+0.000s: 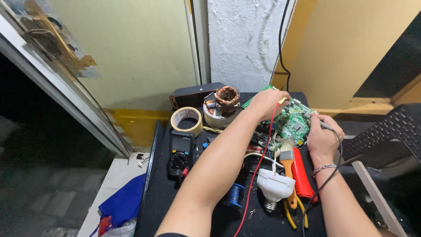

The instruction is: Using a soldering iron and multimeter probes to test and remove components from a printed circuit board on a repair bench.

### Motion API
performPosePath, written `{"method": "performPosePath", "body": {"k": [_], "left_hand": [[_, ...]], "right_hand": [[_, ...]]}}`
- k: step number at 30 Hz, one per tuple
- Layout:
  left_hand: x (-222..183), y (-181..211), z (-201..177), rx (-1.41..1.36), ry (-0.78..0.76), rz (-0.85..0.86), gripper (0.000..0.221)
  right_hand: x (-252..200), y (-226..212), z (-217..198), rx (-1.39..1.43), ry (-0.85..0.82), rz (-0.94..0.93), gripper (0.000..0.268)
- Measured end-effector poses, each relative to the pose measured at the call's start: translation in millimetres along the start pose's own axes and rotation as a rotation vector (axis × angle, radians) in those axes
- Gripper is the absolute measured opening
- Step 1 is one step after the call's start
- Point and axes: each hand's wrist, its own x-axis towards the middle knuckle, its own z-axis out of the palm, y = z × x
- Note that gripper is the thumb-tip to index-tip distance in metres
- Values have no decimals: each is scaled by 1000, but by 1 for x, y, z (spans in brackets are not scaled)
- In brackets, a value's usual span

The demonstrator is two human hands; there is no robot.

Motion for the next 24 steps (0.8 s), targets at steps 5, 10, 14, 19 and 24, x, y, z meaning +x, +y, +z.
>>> {"method": "performPosePath", "body": {"k": [5,10,14,19,24], "left_hand": [[0,1,0,21,-7,-13,23],[3,8,1,92,-26,-68,29],[2,8,-1,92,-21,-43,28],[0,7,-3,67,-33,-45,30],[-3,7,-8,22,-19,4,22]], "right_hand": [[0,1,2,6,3,1,14],[0,-12,-6,17,-36,-90,19],[1,-15,-7,7,-49,-72,21],[0,-13,-3,14,-40,-75,21],[4,8,8,9,36,-12,14]]}}
